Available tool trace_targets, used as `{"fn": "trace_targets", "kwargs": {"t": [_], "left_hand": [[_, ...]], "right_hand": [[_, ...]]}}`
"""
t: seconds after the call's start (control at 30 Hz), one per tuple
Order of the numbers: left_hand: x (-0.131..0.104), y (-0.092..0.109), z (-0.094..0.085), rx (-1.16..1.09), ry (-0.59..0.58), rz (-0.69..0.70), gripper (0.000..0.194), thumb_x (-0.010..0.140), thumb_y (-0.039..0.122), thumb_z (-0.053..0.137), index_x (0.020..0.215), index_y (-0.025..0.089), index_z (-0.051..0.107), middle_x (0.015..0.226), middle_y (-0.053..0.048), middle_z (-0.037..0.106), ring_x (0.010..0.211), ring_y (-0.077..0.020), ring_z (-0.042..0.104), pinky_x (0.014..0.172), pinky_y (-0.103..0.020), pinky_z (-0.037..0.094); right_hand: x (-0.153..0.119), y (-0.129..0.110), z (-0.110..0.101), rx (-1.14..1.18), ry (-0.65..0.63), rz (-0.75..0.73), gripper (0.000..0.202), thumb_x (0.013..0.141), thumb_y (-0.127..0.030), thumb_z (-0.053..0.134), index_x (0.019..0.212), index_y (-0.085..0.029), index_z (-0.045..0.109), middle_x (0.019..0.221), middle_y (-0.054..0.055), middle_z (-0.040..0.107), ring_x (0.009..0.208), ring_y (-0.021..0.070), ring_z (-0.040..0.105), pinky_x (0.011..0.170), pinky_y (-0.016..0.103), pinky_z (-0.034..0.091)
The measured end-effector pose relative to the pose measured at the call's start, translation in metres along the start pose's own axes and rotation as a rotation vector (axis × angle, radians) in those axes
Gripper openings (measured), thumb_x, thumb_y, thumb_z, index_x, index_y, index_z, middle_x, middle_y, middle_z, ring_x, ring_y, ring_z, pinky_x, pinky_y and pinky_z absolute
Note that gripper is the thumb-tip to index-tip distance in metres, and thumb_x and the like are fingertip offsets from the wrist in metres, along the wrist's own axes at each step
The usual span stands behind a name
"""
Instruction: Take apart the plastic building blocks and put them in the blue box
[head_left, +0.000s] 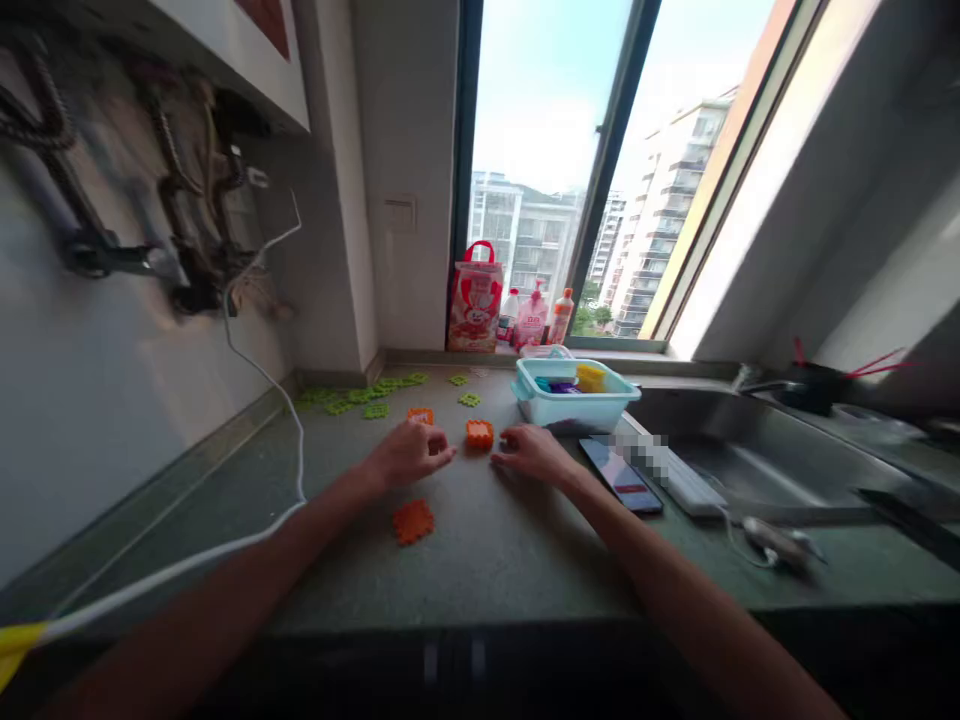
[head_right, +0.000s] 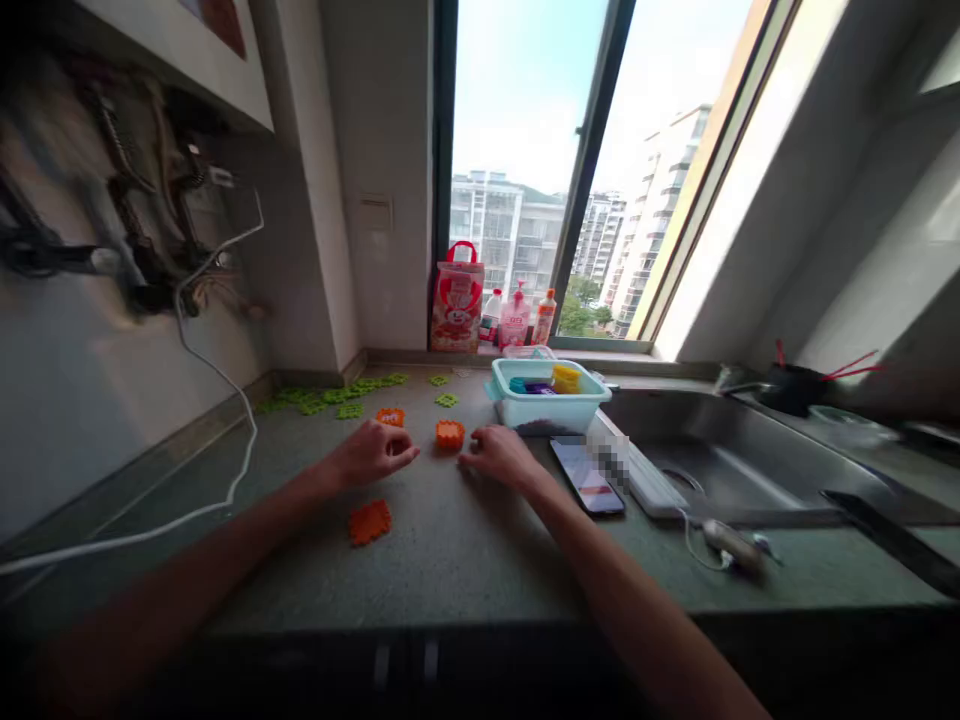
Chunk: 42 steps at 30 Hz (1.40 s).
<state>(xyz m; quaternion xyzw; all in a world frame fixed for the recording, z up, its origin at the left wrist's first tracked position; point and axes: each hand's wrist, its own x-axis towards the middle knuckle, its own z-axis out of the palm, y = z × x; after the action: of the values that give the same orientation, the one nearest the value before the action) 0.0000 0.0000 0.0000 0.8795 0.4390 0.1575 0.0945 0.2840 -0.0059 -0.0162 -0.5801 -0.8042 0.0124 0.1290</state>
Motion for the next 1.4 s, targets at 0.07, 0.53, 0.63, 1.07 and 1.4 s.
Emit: {"fn": "trace_targets", "kwargs": {"t": [0.07,0.53,0.63,1.07,1.4], "left_hand": [[0.014,0.011,0.011,0.100,-0.067,-0.063,0.033,0.091,0.046,0.059,0.100,0.019,0.077,0.088,-0.008,0.078,0.081,-0.0239,0.072,0.072,-0.031,0.049],[0.051,0.038,0.037,0.314,0.015,-0.225,0.042,0.098,0.049,0.056,0.115,0.015,0.073,0.106,-0.020,0.077,0.100,-0.0375,0.073,0.084,-0.043,0.053],[0.046,0.040,0.039,0.298,0.042,-0.246,0.046,0.096,0.055,0.059,0.112,0.015,0.076,0.101,-0.020,0.078,0.096,-0.0375,0.074,0.082,-0.042,0.052],[0.007,-0.036,-0.037,0.097,0.514,-0.161,0.056,0.097,0.063,0.050,0.072,0.019,0.073,0.059,-0.002,0.057,0.060,-0.0164,0.050,0.071,-0.033,0.039],[-0.001,-0.124,-0.010,-0.180,0.394,-0.234,0.059,0.098,0.065,0.037,0.122,0.021,0.067,0.104,-0.008,0.076,0.093,-0.0282,0.070,0.083,-0.040,0.050]], "right_hand": [[0.004,-0.004,0.002,-0.019,-0.019,0.026,0.037,0.092,-0.052,0.069,0.100,-0.019,0.083,0.099,0.011,0.080,0.094,0.0246,0.073,0.076,0.026,0.047],[0.015,-0.009,-0.002,-0.068,-0.023,-0.048,0.032,0.098,-0.043,0.060,0.107,-0.022,0.082,0.105,0.010,0.080,0.096,0.0250,0.074,0.078,0.026,0.048],[0.016,-0.010,-0.001,-0.077,-0.031,-0.065,0.030,0.098,-0.038,0.060,0.108,-0.021,0.082,0.107,0.011,0.080,0.097,0.0243,0.074,0.079,0.026,0.048],[-0.015,-0.058,-0.001,0.234,0.138,-0.593,0.035,0.100,-0.043,0.064,0.129,-0.025,0.071,0.122,0.008,0.075,0.107,0.0216,0.071,0.097,0.031,0.050],[-0.008,-0.088,0.025,0.369,0.097,-0.926,0.025,0.096,-0.041,0.070,0.116,-0.026,0.075,0.116,0.005,0.077,0.107,0.0194,0.070,0.100,0.031,0.050]]}}
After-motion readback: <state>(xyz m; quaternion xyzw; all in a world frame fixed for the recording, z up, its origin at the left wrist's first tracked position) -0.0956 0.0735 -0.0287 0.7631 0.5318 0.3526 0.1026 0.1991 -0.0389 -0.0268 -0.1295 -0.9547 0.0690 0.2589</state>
